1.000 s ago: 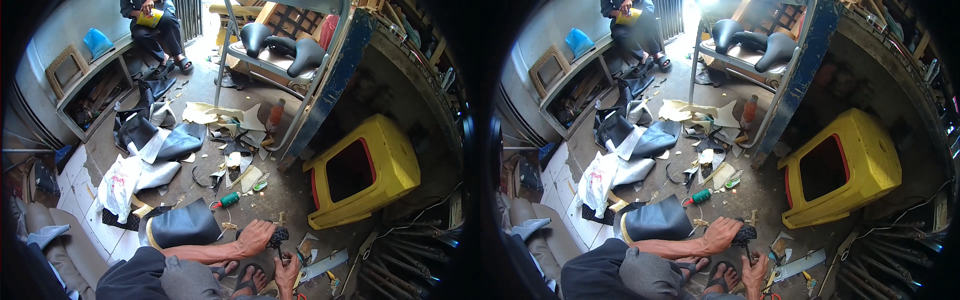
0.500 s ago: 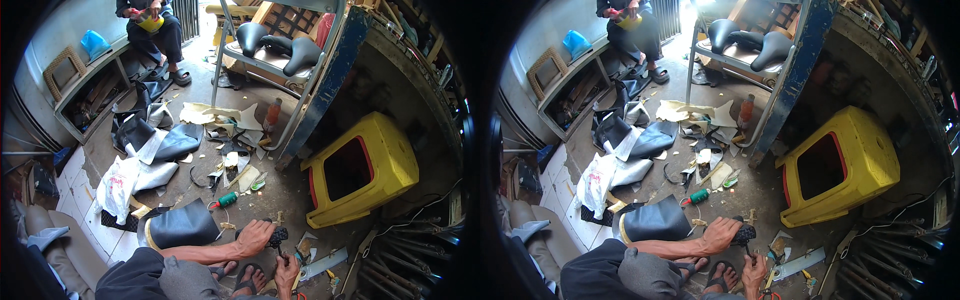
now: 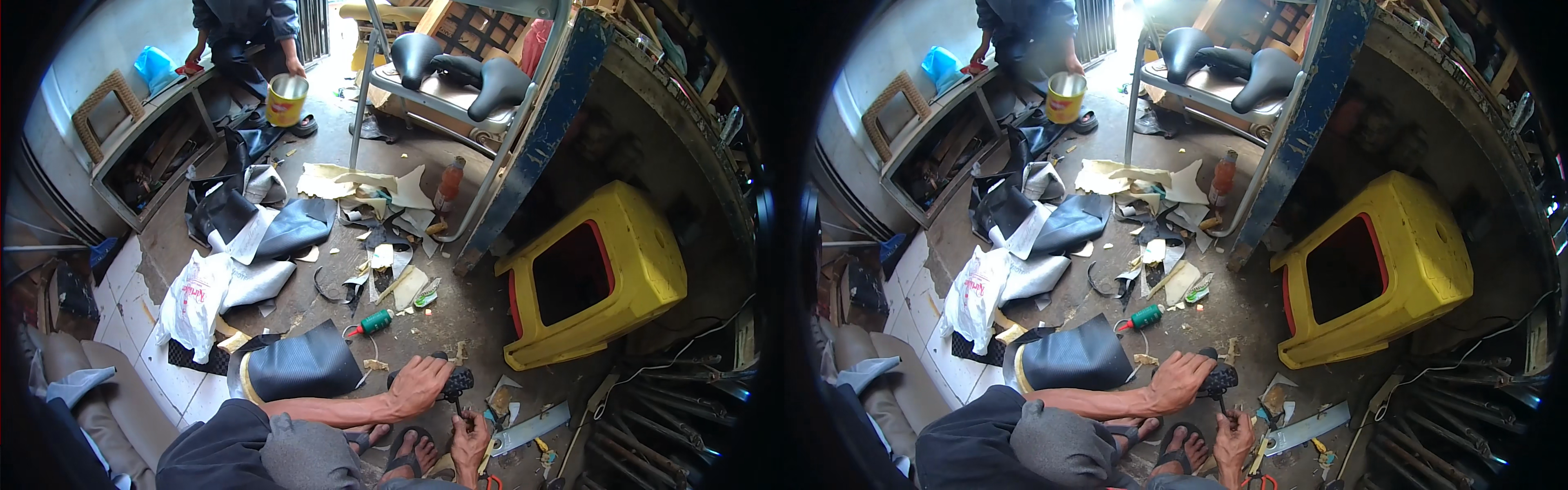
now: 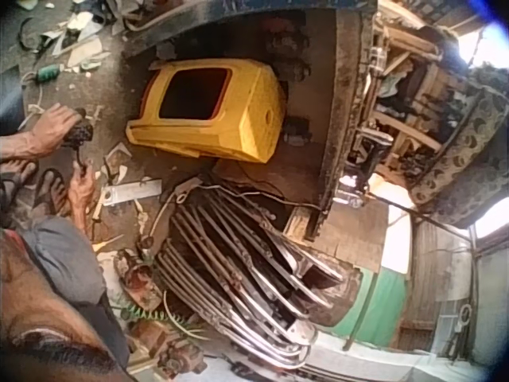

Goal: The person reupholsters a bicycle seat by removing old staples with pliers and a flat-head tool, then stretching new black material over the seat frame and securing it.

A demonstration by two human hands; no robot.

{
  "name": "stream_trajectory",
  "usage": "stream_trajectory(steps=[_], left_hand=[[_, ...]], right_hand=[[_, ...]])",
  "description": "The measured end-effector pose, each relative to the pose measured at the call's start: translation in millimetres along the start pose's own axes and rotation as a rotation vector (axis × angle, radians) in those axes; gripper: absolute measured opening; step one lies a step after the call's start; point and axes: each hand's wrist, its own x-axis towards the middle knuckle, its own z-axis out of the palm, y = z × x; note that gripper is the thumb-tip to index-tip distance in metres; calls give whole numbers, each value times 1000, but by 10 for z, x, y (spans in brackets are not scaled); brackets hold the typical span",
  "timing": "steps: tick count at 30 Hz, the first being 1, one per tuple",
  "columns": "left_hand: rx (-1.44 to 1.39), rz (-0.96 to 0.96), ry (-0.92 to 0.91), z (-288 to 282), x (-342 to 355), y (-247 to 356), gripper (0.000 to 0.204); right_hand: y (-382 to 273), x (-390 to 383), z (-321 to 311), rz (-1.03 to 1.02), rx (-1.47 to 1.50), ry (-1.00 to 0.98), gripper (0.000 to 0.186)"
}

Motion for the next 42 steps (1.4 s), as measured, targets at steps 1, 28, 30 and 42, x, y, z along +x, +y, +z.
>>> stream_trajectory(steps=[1, 28, 30, 42], left_hand=[[-8, -7, -7, -9, -8, 5, 44], [-108, -51, -100, -107, 37, 10, 53], [-76, -72, -86, -124, 73, 36, 57], [-212, -268, -196, -81, 47, -96, 61]], right_hand=[[36, 4, -17, 1, -1, -1, 24], [-141, 61, -56, -6, -87, -3, 22], [-156, 89, -78, 9, -101, -42, 24], [-83, 145, -158, 22, -144, -251, 33]])
